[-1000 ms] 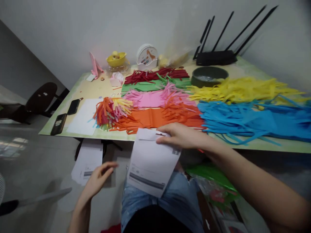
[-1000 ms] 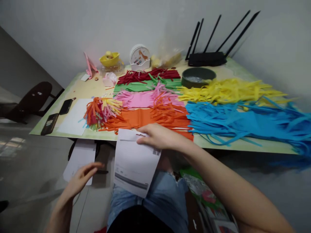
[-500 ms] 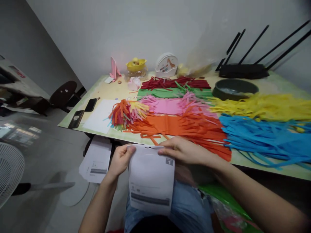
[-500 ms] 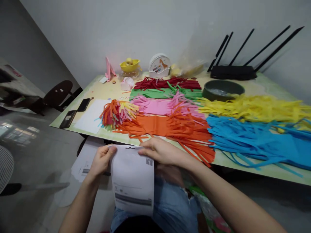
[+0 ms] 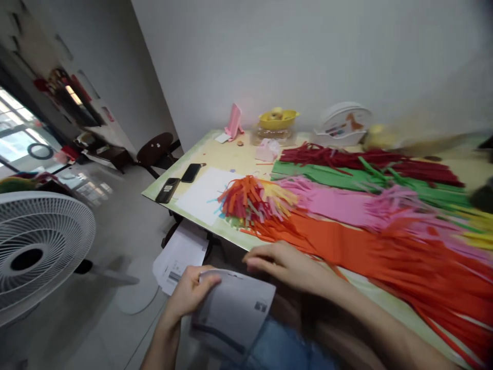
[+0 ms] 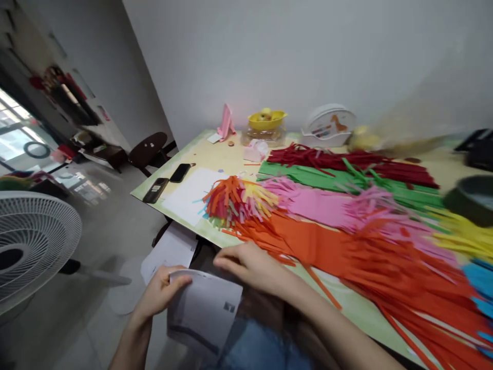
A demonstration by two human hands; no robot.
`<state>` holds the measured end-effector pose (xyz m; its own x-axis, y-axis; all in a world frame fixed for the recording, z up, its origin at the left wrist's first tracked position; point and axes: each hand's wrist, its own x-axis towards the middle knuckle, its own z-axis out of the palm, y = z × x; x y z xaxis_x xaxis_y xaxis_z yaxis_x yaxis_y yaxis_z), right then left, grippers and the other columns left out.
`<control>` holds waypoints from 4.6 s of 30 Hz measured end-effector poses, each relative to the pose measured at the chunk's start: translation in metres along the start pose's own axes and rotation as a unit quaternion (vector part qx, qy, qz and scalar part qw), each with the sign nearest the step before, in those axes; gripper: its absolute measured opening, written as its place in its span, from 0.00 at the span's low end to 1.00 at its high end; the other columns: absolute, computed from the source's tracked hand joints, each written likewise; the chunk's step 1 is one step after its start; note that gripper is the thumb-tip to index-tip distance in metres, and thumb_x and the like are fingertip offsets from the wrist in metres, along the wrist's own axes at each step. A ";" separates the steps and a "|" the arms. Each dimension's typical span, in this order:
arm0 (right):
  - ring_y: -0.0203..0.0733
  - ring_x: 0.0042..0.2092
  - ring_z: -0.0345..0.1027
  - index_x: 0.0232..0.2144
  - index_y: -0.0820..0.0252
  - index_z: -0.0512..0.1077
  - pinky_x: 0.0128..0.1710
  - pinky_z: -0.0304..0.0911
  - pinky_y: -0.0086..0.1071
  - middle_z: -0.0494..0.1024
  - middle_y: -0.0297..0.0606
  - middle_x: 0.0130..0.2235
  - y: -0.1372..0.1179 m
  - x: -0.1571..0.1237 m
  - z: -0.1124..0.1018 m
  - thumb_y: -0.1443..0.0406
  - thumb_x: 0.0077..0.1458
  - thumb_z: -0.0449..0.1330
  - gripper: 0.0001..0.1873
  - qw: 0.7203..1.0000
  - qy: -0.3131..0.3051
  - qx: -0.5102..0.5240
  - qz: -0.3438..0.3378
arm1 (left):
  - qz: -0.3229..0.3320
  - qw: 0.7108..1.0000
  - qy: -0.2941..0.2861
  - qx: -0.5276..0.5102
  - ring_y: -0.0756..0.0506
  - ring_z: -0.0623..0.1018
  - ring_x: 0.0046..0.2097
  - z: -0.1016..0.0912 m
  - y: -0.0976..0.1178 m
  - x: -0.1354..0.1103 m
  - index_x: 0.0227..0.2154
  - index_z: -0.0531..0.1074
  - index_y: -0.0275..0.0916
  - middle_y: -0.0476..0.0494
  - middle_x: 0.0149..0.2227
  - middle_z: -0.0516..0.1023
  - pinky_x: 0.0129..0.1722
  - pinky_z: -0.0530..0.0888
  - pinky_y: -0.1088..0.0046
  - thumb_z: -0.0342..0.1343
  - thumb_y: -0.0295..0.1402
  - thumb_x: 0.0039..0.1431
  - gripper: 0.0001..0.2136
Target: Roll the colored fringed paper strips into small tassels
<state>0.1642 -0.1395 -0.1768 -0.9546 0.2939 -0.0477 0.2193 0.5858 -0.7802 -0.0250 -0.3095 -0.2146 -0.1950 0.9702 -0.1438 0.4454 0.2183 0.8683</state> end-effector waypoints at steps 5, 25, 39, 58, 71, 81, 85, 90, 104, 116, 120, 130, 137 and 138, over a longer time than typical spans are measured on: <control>0.44 0.45 0.74 0.44 0.66 0.75 0.47 0.67 0.34 0.80 0.47 0.44 0.019 0.109 0.035 0.70 0.61 0.48 0.16 0.978 0.106 -0.174 -0.041 | 0.001 0.994 0.014 0.109 0.47 0.73 0.32 -0.030 -0.025 0.008 0.27 0.74 0.36 0.47 0.28 0.75 0.35 0.67 0.75 0.47 0.38 0.64 0.16; 0.47 0.46 0.72 0.45 0.60 0.68 0.46 0.70 0.44 0.76 0.48 0.44 0.069 0.158 0.066 0.70 0.60 0.48 0.13 0.974 0.158 -0.157 -0.037 | 0.066 0.933 0.035 0.352 0.36 0.49 0.68 -0.065 -0.092 0.096 0.25 0.74 0.35 0.38 0.68 0.51 0.63 0.55 0.47 0.49 0.28 0.62 0.12; 0.45 0.48 0.69 0.49 0.57 0.61 0.46 0.68 0.41 0.71 0.46 0.46 0.068 0.165 0.072 0.73 0.59 0.48 0.16 0.983 0.137 -0.124 -0.019 | 0.071 0.933 0.024 0.351 0.34 0.49 0.68 -0.066 -0.087 0.098 0.26 0.74 0.34 0.37 0.67 0.51 0.60 0.60 0.44 0.46 0.27 0.62 0.13; 0.43 0.50 0.66 0.51 0.56 0.61 0.50 0.66 0.39 0.67 0.45 0.49 0.060 0.141 0.096 0.74 0.62 0.44 0.18 0.975 0.167 -0.144 -0.012 | 0.066 0.947 0.036 0.312 0.34 0.48 0.68 -0.062 -0.087 0.099 0.27 0.74 0.33 0.34 0.67 0.51 0.60 0.62 0.48 0.47 0.28 0.63 0.13; 0.44 0.46 0.66 0.47 0.59 0.64 0.45 0.68 0.39 0.67 0.45 0.45 0.060 0.151 0.104 0.77 0.57 0.46 0.18 0.960 0.230 -0.162 -0.001 | 0.090 0.935 0.058 0.339 0.35 0.49 0.68 -0.061 -0.089 0.098 0.27 0.73 0.33 0.30 0.66 0.53 0.60 0.64 0.52 0.48 0.26 0.62 0.11; 0.45 0.47 0.64 0.46 0.58 0.66 0.45 0.66 0.38 0.67 0.44 0.44 0.054 0.152 0.109 0.78 0.55 0.47 0.20 0.955 0.224 -0.194 -0.005 | 0.053 0.940 0.038 0.335 0.36 0.48 0.68 -0.062 -0.086 0.100 0.28 0.75 0.31 0.31 0.66 0.53 0.64 0.59 0.56 0.47 0.27 0.62 0.13; 0.45 0.46 0.63 0.46 0.59 0.65 0.46 0.65 0.39 0.67 0.45 0.44 0.051 0.153 0.105 0.80 0.53 0.46 0.21 0.958 0.219 -0.184 -0.004 | 0.036 0.943 0.037 0.328 0.37 0.49 0.68 -0.063 -0.082 0.101 0.30 0.77 0.32 0.34 0.67 0.53 0.64 0.59 0.57 0.47 0.28 0.62 0.13; 0.47 0.42 0.63 0.46 0.60 0.65 0.43 0.64 0.40 0.70 0.44 0.40 0.048 0.152 0.101 0.79 0.54 0.46 0.21 0.961 0.188 -0.202 -0.007 | 0.040 0.942 0.047 0.331 0.38 0.49 0.68 -0.064 -0.078 0.099 0.29 0.77 0.32 0.34 0.66 0.54 0.64 0.60 0.59 0.47 0.28 0.61 0.13; 0.37 0.33 0.67 0.45 0.56 0.60 0.36 0.64 0.33 0.70 0.31 0.31 0.049 0.124 0.066 0.64 0.51 0.59 0.19 0.926 0.262 0.270 0.018 | 0.048 0.952 0.049 0.299 0.37 0.58 0.66 -0.076 -0.070 0.091 0.28 0.77 0.33 0.34 0.63 0.61 0.64 0.57 0.61 0.51 0.28 0.59 0.10; 0.35 0.35 0.67 0.47 0.54 0.61 0.35 0.66 0.30 0.69 0.33 0.34 -0.037 0.057 0.069 0.66 0.55 0.60 0.19 0.895 0.277 0.349 -0.035 | -0.093 0.923 0.350 -0.133 0.46 0.74 0.26 -0.032 -0.015 0.003 0.26 0.77 0.32 0.45 0.24 0.78 0.25 0.69 0.75 0.58 0.44 0.53 0.16; 0.35 0.36 0.68 0.47 0.54 0.61 0.36 0.67 0.30 0.70 0.34 0.35 -0.039 0.047 0.077 0.68 0.56 0.59 0.17 0.900 0.329 0.282 -0.040 | -0.080 0.913 0.351 -0.190 0.45 0.77 0.31 -0.005 0.002 0.011 0.30 0.78 0.31 0.41 0.29 0.81 0.31 0.73 0.74 0.60 0.42 0.52 0.16; 0.44 0.41 0.69 0.51 0.56 0.63 0.42 0.68 0.39 0.71 0.42 0.40 -0.030 0.031 0.067 0.65 0.57 0.59 0.19 0.911 0.412 0.033 -0.016 | -0.035 0.927 0.338 -0.161 0.46 0.78 0.30 0.014 0.019 0.000 0.29 0.79 0.32 0.43 0.29 0.81 0.31 0.74 0.75 0.59 0.42 0.54 0.15; 0.49 0.48 0.71 0.57 0.54 0.62 0.46 0.69 0.44 0.72 0.46 0.52 0.012 -0.016 0.057 0.55 0.53 0.62 0.30 0.941 0.143 0.306 0.036 | -0.078 0.834 0.381 -0.392 0.41 0.80 0.33 -0.002 -0.008 -0.006 0.35 0.76 0.32 0.40 0.30 0.82 0.32 0.76 0.69 0.67 0.45 0.42 0.22; 0.49 0.50 0.71 0.57 0.54 0.62 0.49 0.67 0.44 0.73 0.45 0.53 0.016 -0.025 0.058 0.55 0.54 0.61 0.30 0.937 0.054 0.342 0.036 | -0.077 0.816 0.380 -0.428 0.40 0.81 0.34 -0.005 -0.015 -0.005 0.37 0.76 0.33 0.39 0.31 0.82 0.34 0.77 0.68 0.68 0.45 0.40 0.24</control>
<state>0.1792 -0.1817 -0.2243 -0.9085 0.4098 -0.0818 0.0674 -0.0494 -0.9965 -0.0355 -0.3178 -0.2246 -0.8223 0.5209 -0.2290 -0.3454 -0.1371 0.9284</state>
